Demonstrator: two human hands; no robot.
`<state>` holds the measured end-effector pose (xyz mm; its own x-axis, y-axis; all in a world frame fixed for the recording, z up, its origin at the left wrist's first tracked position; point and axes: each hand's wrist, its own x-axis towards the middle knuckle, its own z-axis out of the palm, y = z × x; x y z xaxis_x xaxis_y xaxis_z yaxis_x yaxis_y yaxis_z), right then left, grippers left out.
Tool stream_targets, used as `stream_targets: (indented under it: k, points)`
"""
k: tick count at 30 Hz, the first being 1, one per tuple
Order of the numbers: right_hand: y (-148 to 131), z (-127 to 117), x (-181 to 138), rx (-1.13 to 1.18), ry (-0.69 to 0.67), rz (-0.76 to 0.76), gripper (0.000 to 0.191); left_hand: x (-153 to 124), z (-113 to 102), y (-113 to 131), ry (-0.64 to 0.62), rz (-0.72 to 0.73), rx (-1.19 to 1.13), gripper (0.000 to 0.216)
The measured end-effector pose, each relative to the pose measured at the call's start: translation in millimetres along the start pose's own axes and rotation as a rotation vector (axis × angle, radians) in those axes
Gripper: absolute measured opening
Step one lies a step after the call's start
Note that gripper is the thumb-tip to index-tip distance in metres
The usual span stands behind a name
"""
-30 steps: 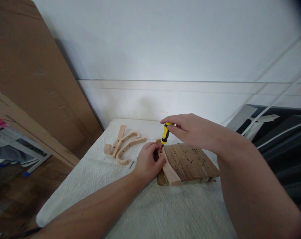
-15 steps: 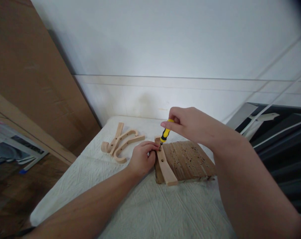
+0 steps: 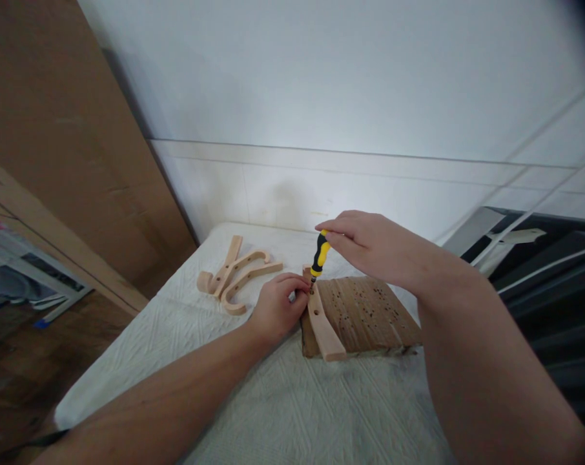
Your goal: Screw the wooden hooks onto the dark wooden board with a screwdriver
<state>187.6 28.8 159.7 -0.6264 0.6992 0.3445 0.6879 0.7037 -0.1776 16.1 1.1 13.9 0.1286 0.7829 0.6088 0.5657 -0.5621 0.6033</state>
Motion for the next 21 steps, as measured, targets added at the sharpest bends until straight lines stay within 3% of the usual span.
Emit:
stream_targets:
  k: [6,12,21]
  points:
    - [-5,0,3,0.007,0.050,-0.015,0.032,0,0,1,0.007,-0.016,0.010,0.018]
    - [-12,1,8,-0.149,0.035,0.126,0.032,0,0,2,-0.005,-0.041,0.000,0.018]
    - [-8,4,8,-0.074,0.039,0.083,0.032,0,0,1,-0.030,-0.032,0.023,0.018]
